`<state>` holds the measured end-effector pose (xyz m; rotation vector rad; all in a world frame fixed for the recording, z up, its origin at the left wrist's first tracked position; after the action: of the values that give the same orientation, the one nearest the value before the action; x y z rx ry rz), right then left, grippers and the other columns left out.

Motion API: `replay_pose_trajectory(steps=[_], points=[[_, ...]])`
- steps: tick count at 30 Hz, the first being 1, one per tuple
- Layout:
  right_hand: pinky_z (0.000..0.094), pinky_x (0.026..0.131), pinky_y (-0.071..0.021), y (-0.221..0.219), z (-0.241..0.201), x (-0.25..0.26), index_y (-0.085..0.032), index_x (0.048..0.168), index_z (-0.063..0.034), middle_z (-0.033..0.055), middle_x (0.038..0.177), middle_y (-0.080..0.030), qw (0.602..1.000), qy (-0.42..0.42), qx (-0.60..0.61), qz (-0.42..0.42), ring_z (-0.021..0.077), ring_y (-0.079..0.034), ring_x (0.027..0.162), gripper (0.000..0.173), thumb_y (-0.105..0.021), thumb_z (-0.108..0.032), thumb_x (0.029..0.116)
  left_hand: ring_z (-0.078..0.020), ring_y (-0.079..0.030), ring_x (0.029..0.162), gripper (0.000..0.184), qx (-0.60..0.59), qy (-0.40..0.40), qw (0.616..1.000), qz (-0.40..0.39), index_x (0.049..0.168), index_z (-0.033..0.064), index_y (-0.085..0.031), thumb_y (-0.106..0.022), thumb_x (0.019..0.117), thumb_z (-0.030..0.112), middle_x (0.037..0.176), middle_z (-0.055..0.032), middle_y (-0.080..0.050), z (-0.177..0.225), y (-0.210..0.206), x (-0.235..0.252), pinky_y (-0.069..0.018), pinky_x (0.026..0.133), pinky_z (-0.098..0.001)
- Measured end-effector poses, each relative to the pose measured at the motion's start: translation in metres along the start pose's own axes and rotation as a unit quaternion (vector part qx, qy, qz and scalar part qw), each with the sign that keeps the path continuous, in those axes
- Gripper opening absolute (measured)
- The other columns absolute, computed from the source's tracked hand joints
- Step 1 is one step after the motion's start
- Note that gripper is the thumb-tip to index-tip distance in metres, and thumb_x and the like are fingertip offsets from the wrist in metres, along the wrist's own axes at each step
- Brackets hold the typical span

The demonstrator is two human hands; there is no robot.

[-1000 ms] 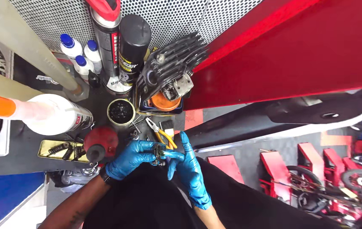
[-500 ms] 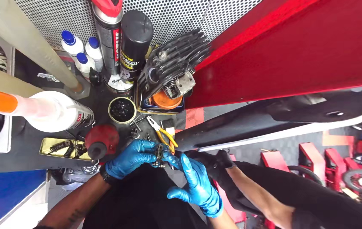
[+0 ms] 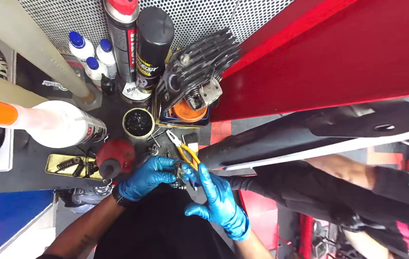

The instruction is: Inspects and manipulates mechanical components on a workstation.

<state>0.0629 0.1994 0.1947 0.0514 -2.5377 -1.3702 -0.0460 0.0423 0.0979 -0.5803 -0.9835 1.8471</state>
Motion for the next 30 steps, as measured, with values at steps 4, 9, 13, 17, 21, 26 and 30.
replay_pose_trajectory(steps=[4, 9, 13, 17, 21, 26, 30], points=[[0.0282, 0.085, -0.0593, 0.003, -0.004, 0.002, -0.02, 0.165, -0.0189, 0.0039, 0.135, -0.069, 0.994, -0.015, 0.108, -0.02, 0.0107, -0.072, 0.104, 0.095, -0.048, -0.076, 0.0944, -0.0159, -0.072, 0.098, 0.031, -0.006, -0.005, 1.0, -0.001, 0.122, 0.001, -0.071, -0.064, 0.0925, -0.002, 0.112, -0.0089, -0.075, -0.001, 0.001, -0.001, -0.0605, 0.088, -0.0343], [0.0286, 0.075, -0.0607, 0.007, 0.004, -0.002, -0.018, 0.166, -0.0226, 0.0042, 0.134, -0.07, 0.995, -0.031, 0.094, 0.001, 0.0114, -0.074, 0.094, 0.093, -0.048, -0.075, 0.0947, -0.0164, -0.072, 0.097, 0.03, -0.006, -0.008, 1.0, -0.005, 0.121, 0.0011, -0.072, -0.065, 0.0921, -0.001, 0.112, -0.0099, -0.075, 0.002, 0.002, -0.001, -0.0604, 0.087, -0.0339], [0.0287, 0.074, -0.0584, 0.004, -0.009, 0.001, -0.026, 0.163, -0.0179, 0.006, 0.127, -0.073, 0.989, -0.008, 0.143, -0.021, 0.0125, -0.073, 0.09, 0.093, -0.051, -0.075, 0.0937, -0.0154, -0.072, 0.1, 0.029, 0.013, -0.01, 1.0, -0.001, 0.121, -0.0014, -0.071, -0.067, 0.0923, -0.004, 0.112, -0.01, -0.075, 0.003, -0.002, 0.0, -0.0603, 0.091, -0.0337], [0.0257, 0.072, -0.0594, 0.009, -0.005, -0.003, -0.025, 0.165, -0.0215, 0.0036, 0.128, -0.073, 0.984, -0.031, 0.176, -0.011, 0.0097, -0.073, 0.088, 0.091, -0.051, -0.074, 0.0945, -0.0136, -0.072, 0.098, 0.033, 0.026, -0.01, 1.0, -0.001, 0.122, -0.0008, -0.071, -0.064, 0.0905, -0.006, 0.111, -0.0081, -0.076, 0.005, -0.004, -0.003, -0.0605, 0.089, -0.0322], [0.0272, 0.074, -0.0589, 0.004, -0.01, 0.0, -0.034, 0.16, -0.017, 0.0055, 0.126, -0.074, 0.988, -0.004, 0.15, -0.015, 0.0106, -0.073, 0.09, 0.088, -0.05, -0.074, 0.0948, -0.0146, -0.072, 0.1, 0.029, 0.026, -0.022, 0.999, -0.016, 0.122, -0.0012, -0.071, -0.066, 0.0928, -0.004, 0.112, -0.0091, -0.075, 0.005, -0.005, -0.001, -0.0597, 0.091, -0.0333], [0.0303, 0.074, -0.0583, 0.007, -0.01, -0.001, -0.037, 0.159, -0.017, 0.0073, 0.125, -0.074, 0.995, 0.003, 0.096, -0.012, 0.0136, -0.073, 0.092, 0.085, -0.046, -0.074, 0.0962, -0.014, -0.072, 0.097, 0.029, 0.009, -0.027, 1.0, -0.014, 0.12, 0.0027, -0.073, -0.068, 0.0914, 0.0, 0.111, -0.0072, -0.075, 0.003, -0.006, -0.003, -0.0607, 0.086, -0.0329], [0.0285, 0.073, -0.0591, 0.01, -0.007, -0.005, -0.037, 0.159, -0.0181, 0.0052, 0.123, -0.075, 0.991, -0.006, 0.133, 0.002, 0.0119, -0.073, 0.09, 0.083, -0.049, -0.072, 0.0966, -0.0146, -0.072, 0.098, 0.031, 0.0, -0.028, 1.0, -0.009, 0.122, 0.0011, -0.072, -0.067, 0.0911, -0.002, 0.112, -0.0083, -0.075, 0.006, -0.005, -0.004, -0.0602, 0.089, -0.0331]])
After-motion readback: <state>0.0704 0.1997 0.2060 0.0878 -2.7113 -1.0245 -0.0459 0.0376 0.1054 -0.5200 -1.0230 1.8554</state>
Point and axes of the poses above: each hand's wrist, its own x-axis towards the middle knuckle, its own y-axis out of the back of the hand, z = x × y, the point moved 3 cm from there along x, towards the middle knuckle
